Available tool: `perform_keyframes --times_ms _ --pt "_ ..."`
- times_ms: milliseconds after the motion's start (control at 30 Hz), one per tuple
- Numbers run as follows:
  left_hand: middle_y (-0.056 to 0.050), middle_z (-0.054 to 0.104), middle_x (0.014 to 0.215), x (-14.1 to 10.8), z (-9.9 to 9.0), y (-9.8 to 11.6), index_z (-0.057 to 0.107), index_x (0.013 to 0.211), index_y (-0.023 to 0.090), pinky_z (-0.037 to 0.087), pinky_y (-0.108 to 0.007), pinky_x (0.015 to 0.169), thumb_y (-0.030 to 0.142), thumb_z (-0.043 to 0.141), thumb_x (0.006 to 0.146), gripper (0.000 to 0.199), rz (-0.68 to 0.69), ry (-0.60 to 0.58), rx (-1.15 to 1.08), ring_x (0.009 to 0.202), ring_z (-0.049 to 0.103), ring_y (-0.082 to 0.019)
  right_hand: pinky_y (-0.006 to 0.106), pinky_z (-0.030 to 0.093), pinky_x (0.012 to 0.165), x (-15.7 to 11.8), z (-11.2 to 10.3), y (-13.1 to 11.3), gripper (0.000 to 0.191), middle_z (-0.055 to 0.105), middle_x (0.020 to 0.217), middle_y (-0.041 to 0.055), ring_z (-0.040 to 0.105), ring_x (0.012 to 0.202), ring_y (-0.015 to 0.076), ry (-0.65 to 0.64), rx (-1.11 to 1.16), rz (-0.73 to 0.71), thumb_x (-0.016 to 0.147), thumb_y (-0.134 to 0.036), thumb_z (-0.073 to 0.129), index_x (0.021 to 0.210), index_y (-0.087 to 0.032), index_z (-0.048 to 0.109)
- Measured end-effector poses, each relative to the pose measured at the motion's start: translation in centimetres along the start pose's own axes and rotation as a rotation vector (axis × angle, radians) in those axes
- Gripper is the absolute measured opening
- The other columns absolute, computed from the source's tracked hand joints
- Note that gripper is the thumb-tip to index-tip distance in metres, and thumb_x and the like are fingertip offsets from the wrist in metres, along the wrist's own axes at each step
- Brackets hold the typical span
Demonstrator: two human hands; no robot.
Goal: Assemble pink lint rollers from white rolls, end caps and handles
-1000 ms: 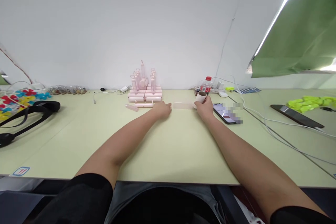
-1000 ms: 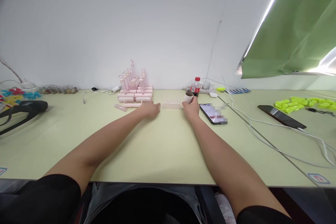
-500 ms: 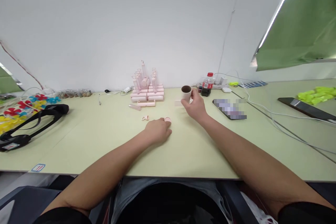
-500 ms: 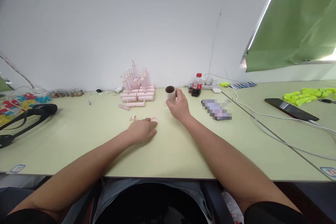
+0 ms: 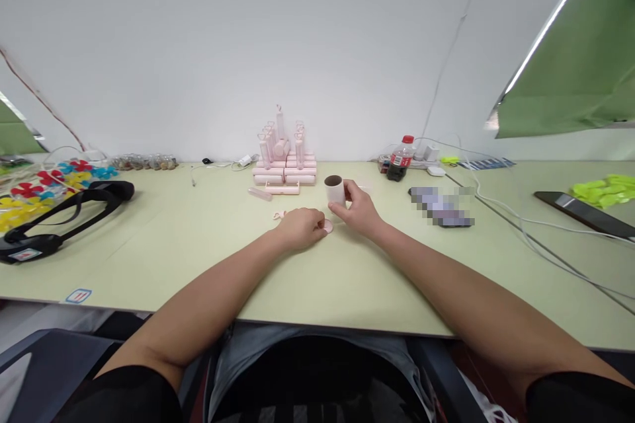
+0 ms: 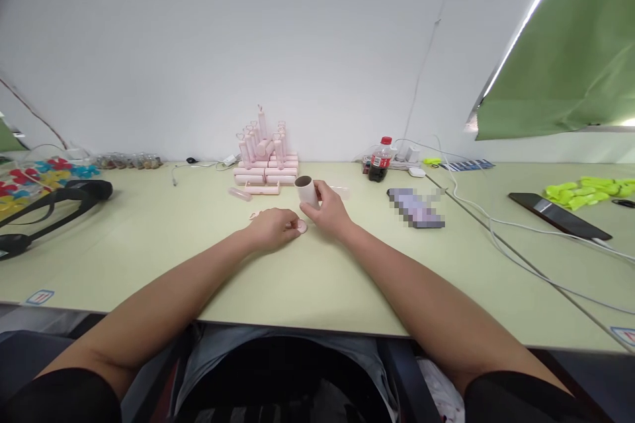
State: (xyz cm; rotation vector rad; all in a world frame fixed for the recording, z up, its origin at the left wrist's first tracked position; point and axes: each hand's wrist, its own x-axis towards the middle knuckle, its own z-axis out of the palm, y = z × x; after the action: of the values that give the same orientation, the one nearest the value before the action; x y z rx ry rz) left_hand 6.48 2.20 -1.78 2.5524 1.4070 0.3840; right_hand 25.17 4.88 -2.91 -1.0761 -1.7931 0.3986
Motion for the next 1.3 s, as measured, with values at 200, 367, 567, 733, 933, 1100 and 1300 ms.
perform_keyframes --times_ms 200,367,567,733,933,1100,1300 --pt "-0.004 0.07 0.095 -0.1 -0.8 -1.2 0.063 0.115 0.02 0.045 -0.032 0.065 0.045 0.053 0.087 0.039 -0.044 0.19 -0.217 0.075 0.063 -0.02 0.036 0.05 0.078 0.2 0.1 0.6 0.042 0.067 0.1 0.0052 0.061 0.086 0.0214 0.042 0.044 0.029 0.073 -0.036 0.067 0.11 -0.02 0.055" --pt "-0.005 0.07 0.104 0.2 -1.1 -2.3 0.067 0.115 0.02 0.048 -0.033 0.085 0.043 0.043 0.094 0.04 0.032 0.304 -0.428 0.097 0.064 -0.022 0.034 0.05 0.075 0.1 0.2 0.5 0.038 0.066 0.097 0.0037 0.061 0.084 0.0203 0.002 0.049 0.024 0.075 -0.035 0.067 0.109 -0.021 0.057" --pt "0.002 0.06 0.069 0.3 -1.1 -2.4 0.059 0.084 0.02 0.047 -0.027 0.059 0.05 0.063 0.082 0.031 -0.058 0.42 -0.662 0.061 0.057 -0.014 0.035 0.049 0.077 -0.2 0.3 0.0 0.037 0.067 0.101 0.0046 0.061 0.087 0.0213 -0.116 0.009 0.0 0.076 -0.033 0.067 0.11 -0.021 0.059" --pt "0.003 0.059 0.066 0.4 -1.1 -2.4 0.049 0.075 0.02 0.046 -0.024 0.054 0.041 0.066 0.079 0.028 -0.101 0.523 -0.821 0.064 0.064 -0.014 0.037 0.049 0.08 -0.2 0.3 0.1 0.043 0.066 0.11 0.0075 0.061 0.097 0.0247 -0.192 -0.06 -0.09 0.078 -0.031 0.065 0.119 -0.021 0.059" --pt "-0.004 0.071 0.091 0.5 -0.9 -2.5 0.057 0.1 0.02 0.054 -0.028 0.061 0.045 0.064 0.082 0.031 -0.018 0.521 -0.844 0.082 0.069 -0.019 0.04 0.048 0.082 0.0 0.2 0.1 0.046 0.066 0.1 0.0087 0.06 0.093 0.0265 -0.195 -0.171 -0.224 0.078 -0.031 0.064 0.122 -0.02 0.063" --pt "-0.008 0.071 0.114 0.3 -0.8 -2.5 0.061 0.12 0.022 0.057 -0.031 0.075 0.046 0.062 0.085 0.043 -0.019 0.476 -0.741 0.093 0.069 -0.02 0.04 0.048 0.081 -0.1 0.2 -0.3 0.044 0.063 0.094 0.0082 0.059 0.091 0.0267 -0.194 -0.172 -0.252 0.08 -0.034 0.063 0.121 -0.021 0.064" --pt "-0.007 0.069 0.117 0.2 -0.9 -2.5 0.065 0.118 0.022 0.058 -0.031 0.074 0.046 0.06 0.086 0.041 -0.009 0.412 -0.719 0.095 0.068 -0.02 0.04 0.048 0.081 -0.2 0.2 -0.4 0.044 0.062 0.092 0.007 0.058 0.089 0.0264 -0.192 -0.17 -0.256 0.08 -0.034 0.064 0.122 -0.023 0.064"
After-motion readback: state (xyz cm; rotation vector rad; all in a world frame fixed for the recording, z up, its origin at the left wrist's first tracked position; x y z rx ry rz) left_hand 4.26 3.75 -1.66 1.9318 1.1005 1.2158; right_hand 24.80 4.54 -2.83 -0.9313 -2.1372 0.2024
